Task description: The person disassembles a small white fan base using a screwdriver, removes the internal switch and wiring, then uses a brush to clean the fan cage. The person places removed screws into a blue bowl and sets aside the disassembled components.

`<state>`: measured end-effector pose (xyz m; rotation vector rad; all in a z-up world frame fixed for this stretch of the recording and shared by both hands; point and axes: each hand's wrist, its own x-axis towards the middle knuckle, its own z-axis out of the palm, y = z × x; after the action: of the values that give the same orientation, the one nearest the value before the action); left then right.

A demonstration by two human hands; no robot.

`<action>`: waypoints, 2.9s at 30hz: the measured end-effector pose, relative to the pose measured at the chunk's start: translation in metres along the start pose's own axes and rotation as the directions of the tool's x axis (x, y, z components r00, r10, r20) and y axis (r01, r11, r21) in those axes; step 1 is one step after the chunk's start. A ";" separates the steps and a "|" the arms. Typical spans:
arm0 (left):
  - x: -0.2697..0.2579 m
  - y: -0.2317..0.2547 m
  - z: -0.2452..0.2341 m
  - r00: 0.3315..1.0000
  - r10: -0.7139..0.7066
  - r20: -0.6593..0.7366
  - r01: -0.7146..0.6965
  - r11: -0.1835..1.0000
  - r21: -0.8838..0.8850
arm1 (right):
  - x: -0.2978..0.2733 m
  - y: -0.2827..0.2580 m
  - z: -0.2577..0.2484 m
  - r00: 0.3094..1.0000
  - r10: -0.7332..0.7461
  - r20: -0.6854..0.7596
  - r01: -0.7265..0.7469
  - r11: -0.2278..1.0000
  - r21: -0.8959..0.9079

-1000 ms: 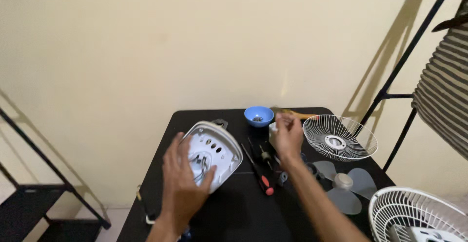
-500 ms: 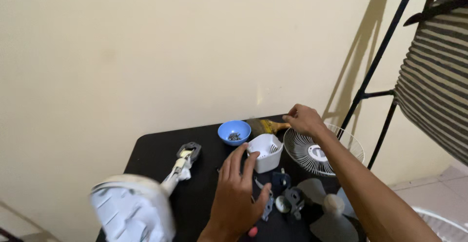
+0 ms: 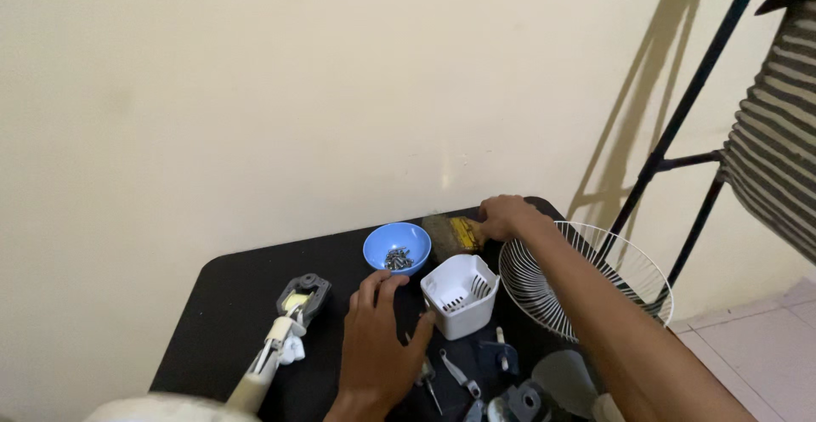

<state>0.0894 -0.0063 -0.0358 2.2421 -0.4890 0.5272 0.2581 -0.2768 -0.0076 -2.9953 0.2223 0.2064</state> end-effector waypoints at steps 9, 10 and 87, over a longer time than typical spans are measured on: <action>0.027 -0.017 0.037 0.990 -0.130 0.052 0.133 0.990 -0.052 | 0.019 -0.006 0.018 0.994 0.108 0.016 -0.105 0.986 -0.130; 0.029 -0.018 0.038 0.987 -0.145 0.066 0.149 0.987 -0.066 | 0.024 -0.004 0.020 0.996 0.093 0.010 -0.090 0.983 -0.160; 0.116 0.087 0.160 0.944 -0.036 0.329 -0.040 0.974 0.223 | -0.326 0.181 -0.027 0.907 0.419 0.037 0.034 -0.161 0.986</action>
<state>0.1785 -0.2032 -0.0241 2.5672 -0.6273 0.2112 -0.0862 -0.4132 0.0451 -1.2524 0.5642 -0.3320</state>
